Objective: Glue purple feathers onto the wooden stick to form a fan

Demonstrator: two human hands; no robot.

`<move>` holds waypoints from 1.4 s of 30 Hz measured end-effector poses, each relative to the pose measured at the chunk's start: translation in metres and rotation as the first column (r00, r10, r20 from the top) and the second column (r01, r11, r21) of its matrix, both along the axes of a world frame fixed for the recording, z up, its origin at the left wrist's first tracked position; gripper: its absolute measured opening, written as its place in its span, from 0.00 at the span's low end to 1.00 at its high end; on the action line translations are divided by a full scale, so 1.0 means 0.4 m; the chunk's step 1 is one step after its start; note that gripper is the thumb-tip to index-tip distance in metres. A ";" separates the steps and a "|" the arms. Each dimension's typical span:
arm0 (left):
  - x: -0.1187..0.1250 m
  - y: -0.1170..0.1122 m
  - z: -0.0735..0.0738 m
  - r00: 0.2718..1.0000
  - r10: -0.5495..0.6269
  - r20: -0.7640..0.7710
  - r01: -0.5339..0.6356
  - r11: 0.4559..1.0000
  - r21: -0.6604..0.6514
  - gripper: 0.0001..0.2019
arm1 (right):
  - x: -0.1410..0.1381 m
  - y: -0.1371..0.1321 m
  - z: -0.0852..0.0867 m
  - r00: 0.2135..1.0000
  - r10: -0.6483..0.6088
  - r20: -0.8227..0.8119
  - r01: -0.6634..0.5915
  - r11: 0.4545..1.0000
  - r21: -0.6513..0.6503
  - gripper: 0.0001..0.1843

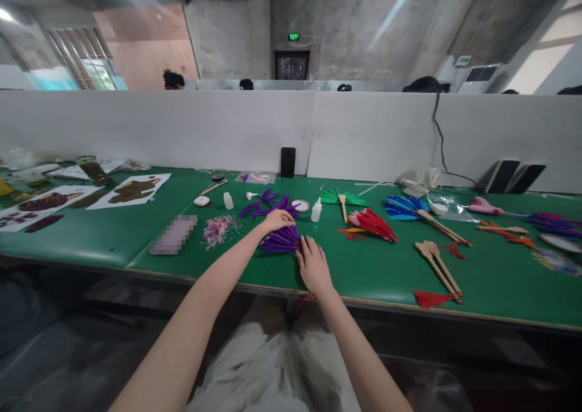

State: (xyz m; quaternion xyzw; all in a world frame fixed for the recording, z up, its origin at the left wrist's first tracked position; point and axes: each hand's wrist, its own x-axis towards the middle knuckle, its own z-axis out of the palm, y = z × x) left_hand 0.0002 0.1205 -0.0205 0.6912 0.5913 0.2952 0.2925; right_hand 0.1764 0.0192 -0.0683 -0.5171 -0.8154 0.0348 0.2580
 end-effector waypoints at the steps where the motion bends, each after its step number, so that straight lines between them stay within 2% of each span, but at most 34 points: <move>1: 0.000 0.000 -0.002 1.000 -0.001 0.003 0.001 1.000 0.007 0.12 | 0.000 0.000 0.000 1.000 0.001 0.002 -0.001 1.000 0.001 0.26; 11: -0.014 0.010 -0.008 0.999 0.030 0.011 -0.030 0.999 0.034 0.11 | -0.001 0.001 -0.003 1.000 -0.008 0.011 0.008 1.000 0.007 0.25; 22: -0.024 0.014 0.001 0.998 -0.055 0.037 0.054 0.998 0.026 0.12 | -0.002 0.002 -0.006 1.000 -0.006 0.018 0.005 1.000 0.020 0.25; 33: -0.015 0.013 0.005 0.995 -0.077 0.057 0.077 0.997 0.001 0.14 | -0.003 0.002 -0.006 1.000 -0.008 0.018 0.008 1.000 0.029 0.25; 42: -0.019 0.005 0.001 0.998 -0.021 0.061 0.022 1.000 -0.010 0.14 | -0.005 0.002 -0.008 0.999 -0.031 0.038 0.030 0.999 0.039 0.25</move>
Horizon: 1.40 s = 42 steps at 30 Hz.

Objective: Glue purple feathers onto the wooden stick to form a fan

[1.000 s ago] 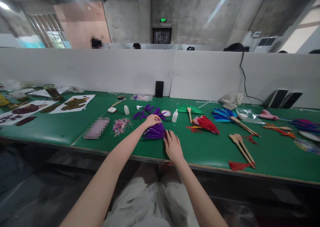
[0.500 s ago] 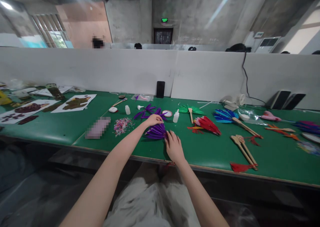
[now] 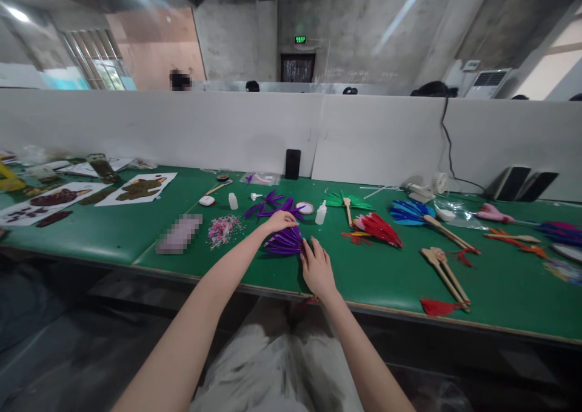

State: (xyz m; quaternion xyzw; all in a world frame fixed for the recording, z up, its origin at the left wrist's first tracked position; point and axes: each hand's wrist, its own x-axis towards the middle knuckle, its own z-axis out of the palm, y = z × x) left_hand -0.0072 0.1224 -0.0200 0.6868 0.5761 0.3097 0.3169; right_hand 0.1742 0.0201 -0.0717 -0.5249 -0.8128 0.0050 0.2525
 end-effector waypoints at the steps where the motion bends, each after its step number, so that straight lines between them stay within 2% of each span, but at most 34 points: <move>1: -0.003 0.000 0.000 1.000 0.020 -0.004 -0.020 1.000 0.002 0.15 | -0.001 0.000 -0.001 1.000 -0.004 -0.003 0.004 1.000 0.005 0.25; 6: -0.026 -0.004 0.006 0.995 0.100 -0.019 -0.100 0.995 -0.009 0.21 | -0.004 -0.004 0.000 1.000 -0.024 0.009 0.024 1.000 0.013 0.24; 12: -0.023 -0.023 0.014 1.000 0.012 -0.008 -0.013 0.999 -0.046 0.23 | -0.003 -0.006 0.006 0.999 -0.027 0.039 0.027 1.000 0.001 0.25; 17: -0.011 -0.023 0.004 0.998 -0.048 0.027 0.050 0.997 -0.058 0.23 | -0.004 -0.008 0.010 0.998 -0.030 0.054 0.030 1.000 -0.009 0.25; 28: 0.000 -0.040 0.016 0.995 -0.045 0.093 0.052 0.996 -0.073 0.25 | -0.004 -0.006 0.005 0.998 -0.062 0.033 0.062 0.998 0.002 0.27; 35: -0.005 -0.037 0.014 0.994 -0.029 0.106 0.039 0.995 -0.093 0.25 | -0.017 0.002 0.018 0.989 -0.140 0.055 0.144 0.987 -0.072 0.28; 42: -0.012 -0.034 0.007 0.992 -0.025 0.124 0.038 0.995 -0.097 0.24 | -0.030 0.014 0.003 0.989 -0.120 0.091 0.122 0.992 -0.016 0.28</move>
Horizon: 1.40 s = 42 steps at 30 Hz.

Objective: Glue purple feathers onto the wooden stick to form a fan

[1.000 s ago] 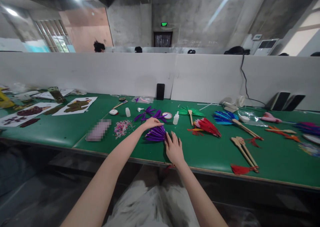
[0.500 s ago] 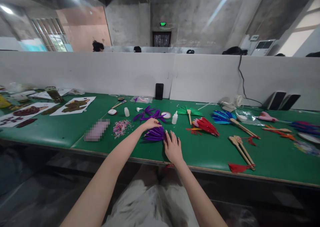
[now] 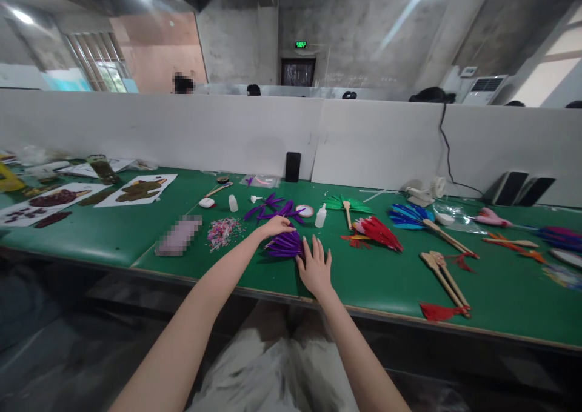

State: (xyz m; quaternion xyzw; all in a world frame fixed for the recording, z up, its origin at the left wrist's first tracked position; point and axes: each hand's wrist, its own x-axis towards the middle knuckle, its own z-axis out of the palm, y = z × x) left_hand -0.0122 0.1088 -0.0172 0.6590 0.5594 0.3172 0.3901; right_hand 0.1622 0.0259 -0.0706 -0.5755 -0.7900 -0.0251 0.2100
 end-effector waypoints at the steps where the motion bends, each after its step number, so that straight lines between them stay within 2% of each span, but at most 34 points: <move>1: 0.000 0.000 -0.002 1.000 0.001 0.002 -0.001 1.000 0.000 0.24 | 0.000 0.000 -0.002 1.000 0.008 0.006 -0.008 1.000 0.007 0.27; 13: -0.003 0.005 -0.015 0.999 0.032 0.025 -0.032 0.999 0.015 0.22 | -0.002 -0.016 0.034 1.000 0.006 0.011 -0.006 1.000 -0.019 0.28; 17: -0.013 0.010 -0.017 0.991 0.125 0.036 -0.127 0.991 0.041 0.21 | -0.004 -0.019 0.038 1.000 -0.003 -0.004 0.003 1.000 -0.025 0.27; 22: -0.044 0.010 -0.030 0.966 0.251 0.059 -0.254 0.965 0.061 0.25 | -0.005 -0.018 0.031 1.000 -0.002 -0.012 0.002 1.000 -0.012 0.27; 26: -0.062 -0.005 -0.035 0.953 0.301 0.035 -0.303 0.949 0.086 0.26 | -0.006 -0.015 0.023 1.000 -0.001 0.001 0.001 1.000 -0.005 0.28; 35: -0.018 -0.011 -0.015 0.978 0.200 -0.059 -0.195 0.977 0.079 0.23 | -0.006 -0.016 0.019 1.000 0.004 -0.007 -0.004 1.000 0.009 0.28; 42: 0.008 -0.019 -0.015 0.997 0.075 -0.021 -0.074 0.996 0.058 0.21 | -0.007 -0.016 0.015 1.000 0.006 -0.006 -0.006 1.000 0.019 0.29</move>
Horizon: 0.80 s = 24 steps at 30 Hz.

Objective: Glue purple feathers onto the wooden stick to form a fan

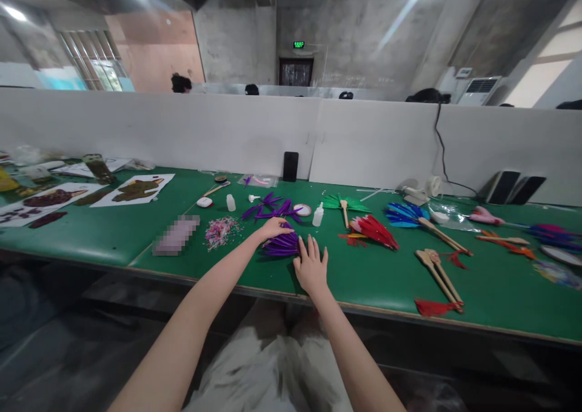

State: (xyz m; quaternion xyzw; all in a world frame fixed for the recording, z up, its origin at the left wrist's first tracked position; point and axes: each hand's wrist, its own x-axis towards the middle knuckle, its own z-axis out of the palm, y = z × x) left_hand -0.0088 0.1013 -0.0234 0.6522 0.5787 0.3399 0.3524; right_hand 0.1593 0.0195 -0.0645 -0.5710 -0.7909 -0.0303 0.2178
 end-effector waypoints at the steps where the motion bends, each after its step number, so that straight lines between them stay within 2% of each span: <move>1: 0.002 -0.003 0.000 1.000 -0.018 0.013 0.018 1.000 -0.003 0.20 | 0.000 0.000 -0.001 1.000 -0.003 -0.002 0.003 1.000 0.001 0.29; 7: 0.002 -0.008 -0.005 0.998 -0.040 0.040 0.039 0.999 0.039 0.17 | -0.001 -0.001 0.003 1.000 -0.014 0.001 0.014 1.000 -0.002 0.29; 17: 0.001 -0.013 -0.013 1.000 -0.007 -0.015 0.009 0.994 0.111 0.15 | -0.001 -0.001 0.004 1.000 -0.010 0.016 0.010 1.000 0.005 0.28; 21: -0.007 -0.001 -0.016 0.997 0.042 -0.059 -0.033 0.988 0.149 0.14 | -0.003 0.000 0.003 1.000 -0.018 0.006 0.018 1.000 -0.004 0.28; 24: -0.029 0.008 -0.007 0.988 0.124 -0.095 -0.104 0.976 0.191 0.15 | -0.008 -0.001 0.007 1.000 -0.030 -0.002 0.030 0.999 -0.031 0.28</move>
